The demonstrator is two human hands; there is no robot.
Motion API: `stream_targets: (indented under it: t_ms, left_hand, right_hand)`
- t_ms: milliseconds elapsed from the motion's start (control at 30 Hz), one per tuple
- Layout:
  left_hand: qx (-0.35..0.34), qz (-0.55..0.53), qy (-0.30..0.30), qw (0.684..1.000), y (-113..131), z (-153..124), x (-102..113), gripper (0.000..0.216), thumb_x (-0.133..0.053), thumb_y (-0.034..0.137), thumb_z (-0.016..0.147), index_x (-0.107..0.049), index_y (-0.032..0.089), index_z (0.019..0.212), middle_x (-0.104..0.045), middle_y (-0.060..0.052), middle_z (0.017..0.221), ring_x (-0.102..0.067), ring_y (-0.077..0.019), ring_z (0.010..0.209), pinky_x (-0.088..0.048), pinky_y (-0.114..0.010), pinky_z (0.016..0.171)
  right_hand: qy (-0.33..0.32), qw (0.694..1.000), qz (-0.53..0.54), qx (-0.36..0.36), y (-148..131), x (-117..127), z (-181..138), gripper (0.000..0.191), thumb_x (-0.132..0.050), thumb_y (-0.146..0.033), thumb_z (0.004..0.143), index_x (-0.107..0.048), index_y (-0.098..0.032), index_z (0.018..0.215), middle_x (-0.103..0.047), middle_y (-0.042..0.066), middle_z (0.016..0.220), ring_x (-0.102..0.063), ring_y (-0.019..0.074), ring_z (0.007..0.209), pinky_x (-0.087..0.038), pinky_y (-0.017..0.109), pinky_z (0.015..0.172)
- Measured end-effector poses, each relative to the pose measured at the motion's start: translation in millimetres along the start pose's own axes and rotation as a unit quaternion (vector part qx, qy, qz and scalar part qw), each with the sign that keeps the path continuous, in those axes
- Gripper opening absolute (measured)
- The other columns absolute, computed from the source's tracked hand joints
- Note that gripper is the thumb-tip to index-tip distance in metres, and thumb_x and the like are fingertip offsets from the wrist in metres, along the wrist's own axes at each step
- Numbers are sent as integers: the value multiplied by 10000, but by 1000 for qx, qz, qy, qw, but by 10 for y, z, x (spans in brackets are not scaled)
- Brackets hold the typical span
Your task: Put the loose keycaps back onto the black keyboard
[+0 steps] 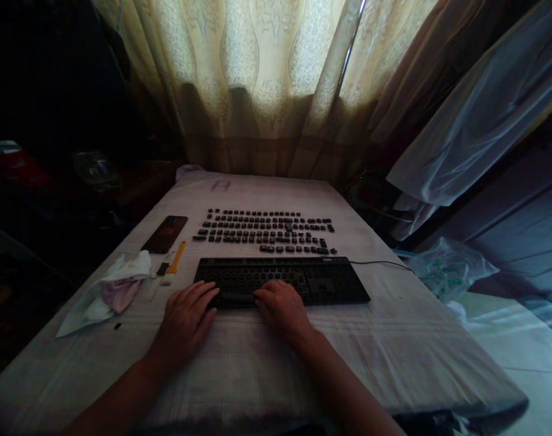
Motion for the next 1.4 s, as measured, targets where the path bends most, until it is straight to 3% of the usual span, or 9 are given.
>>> stream_targets:
  t_ms: [300,767,1000,1100,1200,1300,1400]
  left_hand:
    - [4,-3,-27,1000,-19,82,-28,303,-529,208,947,-684,217,1208,-666,-112,1260,-565,-326,1190,-443,-518,969]
    - [13,-80,-23,996,26,186,-9,179,-546,193,948,-712,202,1015,-727,-73,1161,-588,-314,1149,-390,-530,1009]
    - [66,-175,-29,982,-46,229,47,171,-545,276,934,-708,223,928,-748,-72,1038,-636,-285,1046,-442,-489,970]
    - [115,-230,-43,965,-98,239,36,204,-534,328,922,-704,215,932,-746,-53,878,-688,-237,852,-535,-391,814]
    - [161,-286,-60,943,-122,231,2,260,-488,337,928,-699,197,988,-751,-42,854,-714,-195,741,-562,-290,660]
    - [232,-378,-90,892,-142,181,-94,296,-525,370,889,-705,184,1033,-760,-49,869,-728,-204,755,-571,-284,646]
    - [296,-448,-102,838,-152,95,-185,297,-593,394,826,-718,185,996,-756,-46,835,-724,-220,764,-576,-306,652]
  right_hand:
    - [-16,999,-3,31,-68,8,23,226,-635,-205,901,-750,-231,1095,-707,97,998,-651,226,900,-507,351,781]
    - [-41,999,2,24,-108,11,68,181,-651,-220,897,-749,-215,1049,-712,96,997,-654,238,928,-513,370,823]
    - [0,992,128,15,-62,138,75,138,-588,-158,904,-710,-200,954,-715,72,941,-658,199,911,-516,319,830]
    - [-3,971,235,-33,-3,199,61,142,-586,-188,894,-708,-211,961,-733,58,940,-676,197,894,-527,334,836]
    - [-8,923,368,-110,71,215,8,178,-608,-282,887,-716,-220,1013,-741,43,916,-687,190,826,-552,324,765]
    - [-4,877,452,-163,129,199,-57,198,-625,-352,870,-729,-223,980,-726,23,816,-672,178,712,-560,310,660]
    - [15,856,490,-165,153,204,-98,187,-679,-323,810,-727,-233,967,-737,19,856,-690,182,750,-578,320,690]
Point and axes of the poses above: each hand's wrist, its own z-axis towards the middle knuckle, its own x-axis out of the back of the hand, y = z × x, the point moved 8 cm from there along z, towards the middle knuckle
